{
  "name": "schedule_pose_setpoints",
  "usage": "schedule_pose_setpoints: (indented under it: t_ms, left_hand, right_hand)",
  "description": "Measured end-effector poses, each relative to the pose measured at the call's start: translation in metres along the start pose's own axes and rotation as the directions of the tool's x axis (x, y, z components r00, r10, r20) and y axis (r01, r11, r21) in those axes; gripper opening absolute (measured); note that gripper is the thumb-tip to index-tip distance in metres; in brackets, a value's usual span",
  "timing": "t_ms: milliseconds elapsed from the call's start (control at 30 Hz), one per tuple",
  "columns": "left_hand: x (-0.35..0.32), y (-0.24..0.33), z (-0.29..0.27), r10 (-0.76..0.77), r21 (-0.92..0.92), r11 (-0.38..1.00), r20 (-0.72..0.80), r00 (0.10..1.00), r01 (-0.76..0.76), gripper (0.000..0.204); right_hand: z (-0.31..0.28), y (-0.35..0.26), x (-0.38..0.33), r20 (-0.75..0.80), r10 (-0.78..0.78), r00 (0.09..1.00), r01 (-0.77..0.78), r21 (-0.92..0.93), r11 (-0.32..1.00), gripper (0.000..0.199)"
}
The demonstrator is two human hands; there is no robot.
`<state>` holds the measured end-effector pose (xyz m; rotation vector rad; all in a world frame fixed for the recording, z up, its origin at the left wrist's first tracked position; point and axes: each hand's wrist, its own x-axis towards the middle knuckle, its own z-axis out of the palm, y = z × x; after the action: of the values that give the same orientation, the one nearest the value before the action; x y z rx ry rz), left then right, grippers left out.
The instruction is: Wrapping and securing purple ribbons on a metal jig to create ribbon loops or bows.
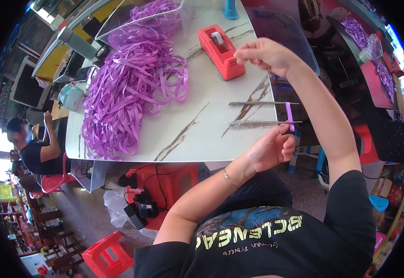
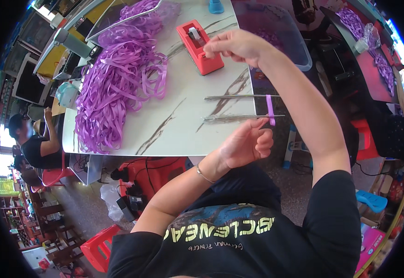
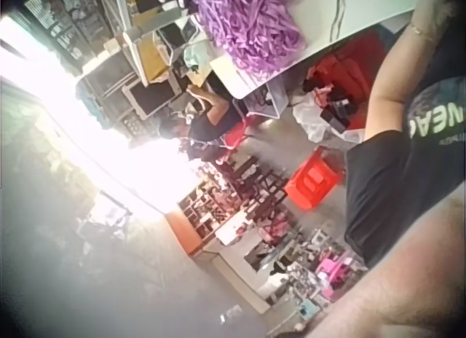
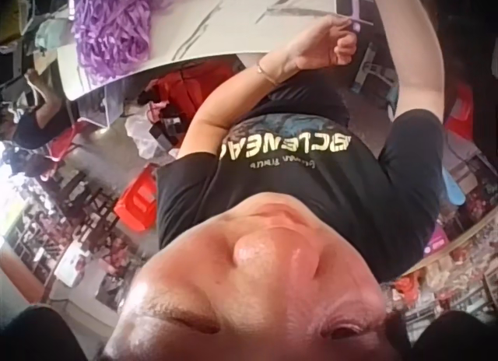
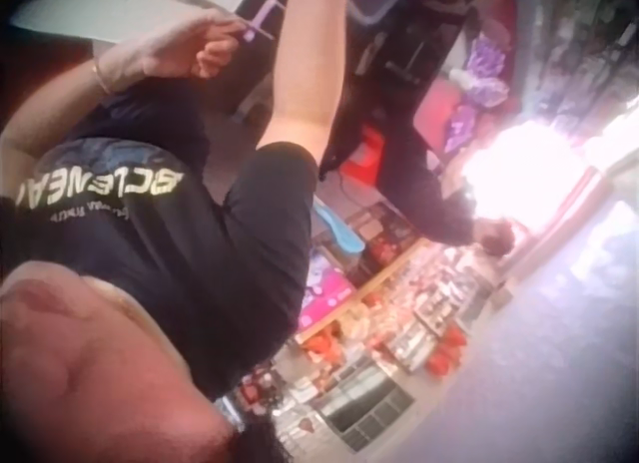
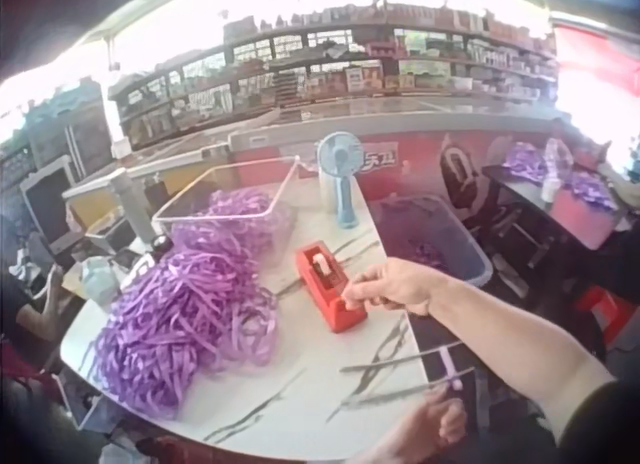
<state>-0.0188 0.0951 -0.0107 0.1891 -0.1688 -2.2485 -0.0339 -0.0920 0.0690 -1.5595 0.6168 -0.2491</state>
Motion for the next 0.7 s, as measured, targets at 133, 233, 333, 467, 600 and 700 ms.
schedule_pose_setpoints:
  t_ms: [133, 233, 333, 467, 600, 700]
  left_hand:
    - [0.002, -0.001, 0.000, -0.013, 0.000, 1.000, -0.002, 1.000, 0.013, 0.030]
    - [0.001, -0.001, -0.001, 0.015, -0.020, 1.000, -0.002, 1.000, -0.015, 0.022]
    - [0.000, 0.000, 0.006, 0.027, -0.003, 1.000, -0.031, 0.999, -0.027, 0.013]
    - [0.001, -0.002, -0.001, 0.028, -0.027, 0.999, -0.007, 1.000, -0.028, 0.014]
    - [-0.002, -0.002, -0.004, 0.044, -0.027, 0.999, -0.010, 0.999, -0.045, 0.013]
    - [0.001, -0.002, -0.002, 0.049, -0.025, 0.998, -0.001, 0.999, -0.049, 0.013]
  right_hand:
    - [0.015, 0.029, -0.014, -0.108, 0.022, 0.994, -0.013, 0.077, 0.997, 0.015]
    - [0.031, 0.031, -0.013, -0.228, 0.112, 0.967, -0.061, 0.219, 0.974, 0.020]
    - [0.035, 0.036, -0.013, -0.306, 0.078, 0.949, -0.018, 0.196, 0.980, 0.024]
    - [0.041, 0.042, -0.009, -0.420, -0.187, 0.888, 0.145, -0.132, 0.981, 0.030]
    - [0.046, 0.023, -0.018, -0.442, -0.466, 0.767, 0.009, -0.718, 0.696, 0.026]
    - [0.037, 0.019, -0.021, -0.387, -0.531, 0.754, -0.050, -0.840, 0.540, 0.024]
